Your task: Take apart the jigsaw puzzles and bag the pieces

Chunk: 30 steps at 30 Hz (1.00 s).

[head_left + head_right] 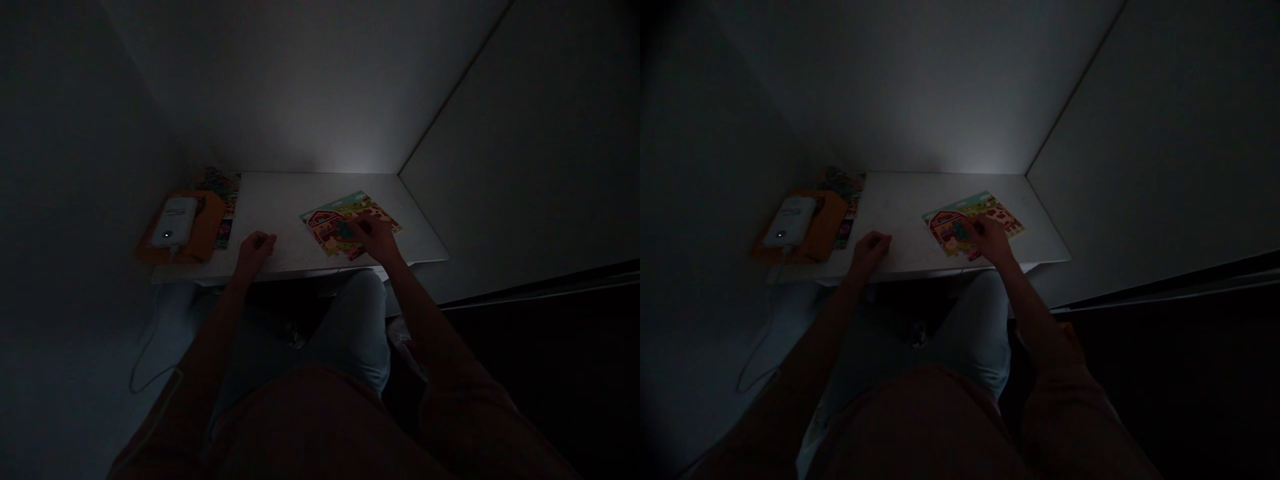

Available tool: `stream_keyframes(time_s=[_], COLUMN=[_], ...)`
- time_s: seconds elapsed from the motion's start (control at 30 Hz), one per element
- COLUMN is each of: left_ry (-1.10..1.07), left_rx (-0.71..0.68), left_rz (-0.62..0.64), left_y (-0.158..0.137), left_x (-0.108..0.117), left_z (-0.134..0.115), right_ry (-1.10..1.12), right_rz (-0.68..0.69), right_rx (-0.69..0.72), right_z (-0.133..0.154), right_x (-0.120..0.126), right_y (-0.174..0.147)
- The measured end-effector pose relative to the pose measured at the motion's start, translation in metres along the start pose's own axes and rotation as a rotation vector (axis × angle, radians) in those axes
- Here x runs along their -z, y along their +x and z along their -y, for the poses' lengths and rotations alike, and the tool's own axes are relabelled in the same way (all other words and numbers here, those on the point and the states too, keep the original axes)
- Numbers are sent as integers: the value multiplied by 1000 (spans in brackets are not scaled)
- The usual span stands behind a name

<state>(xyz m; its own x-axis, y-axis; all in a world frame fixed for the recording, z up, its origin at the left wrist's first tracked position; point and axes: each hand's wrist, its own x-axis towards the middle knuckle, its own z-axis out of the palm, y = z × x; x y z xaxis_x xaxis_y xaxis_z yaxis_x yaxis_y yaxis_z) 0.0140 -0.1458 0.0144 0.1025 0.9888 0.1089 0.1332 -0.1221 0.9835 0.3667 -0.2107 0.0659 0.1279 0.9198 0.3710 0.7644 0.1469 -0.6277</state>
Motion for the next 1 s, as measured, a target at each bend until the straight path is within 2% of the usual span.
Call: stream_keyframes(time_s=[0.1,0.2,0.27,0.3,0.37,0.47,0.53,0.7,0.83,1.0], left_ry=[-9,-21,-23,-17,-6,-32,-81,-170,-146,-148], left_rx=[-3,-49,-64,-62,-56,-57,-53,-57,-33,-26], left_rz=[33,39,14,-3,-40,-73,-91,-105,-96,-70], left_y=[-3,-5,-4,-4,-2,0,2,4,-1,-11], left_x=[-9,-18,-20,-19,-15,-7,-3,-2,-9,-17], left_z=[-16,-31,-37,-39,-39,-33,-30,-25,-25,-27], right_ry=[184,329,376,374,322,180,84,-141,-217,-196], right_rz=[82,236,302,287,173,57,95,198,203,189], right_rx=[7,56,60,58,51,-15,-38,192,213,234], right_z=[33,64,73,73,62,23,-10,-75,-91,-82], right_x=[-25,-55,-66,-68,-62,-40,-26,-11,-13,-9], right_y=[0,3,5,5,1,-12,-27,-65,-77,-75])
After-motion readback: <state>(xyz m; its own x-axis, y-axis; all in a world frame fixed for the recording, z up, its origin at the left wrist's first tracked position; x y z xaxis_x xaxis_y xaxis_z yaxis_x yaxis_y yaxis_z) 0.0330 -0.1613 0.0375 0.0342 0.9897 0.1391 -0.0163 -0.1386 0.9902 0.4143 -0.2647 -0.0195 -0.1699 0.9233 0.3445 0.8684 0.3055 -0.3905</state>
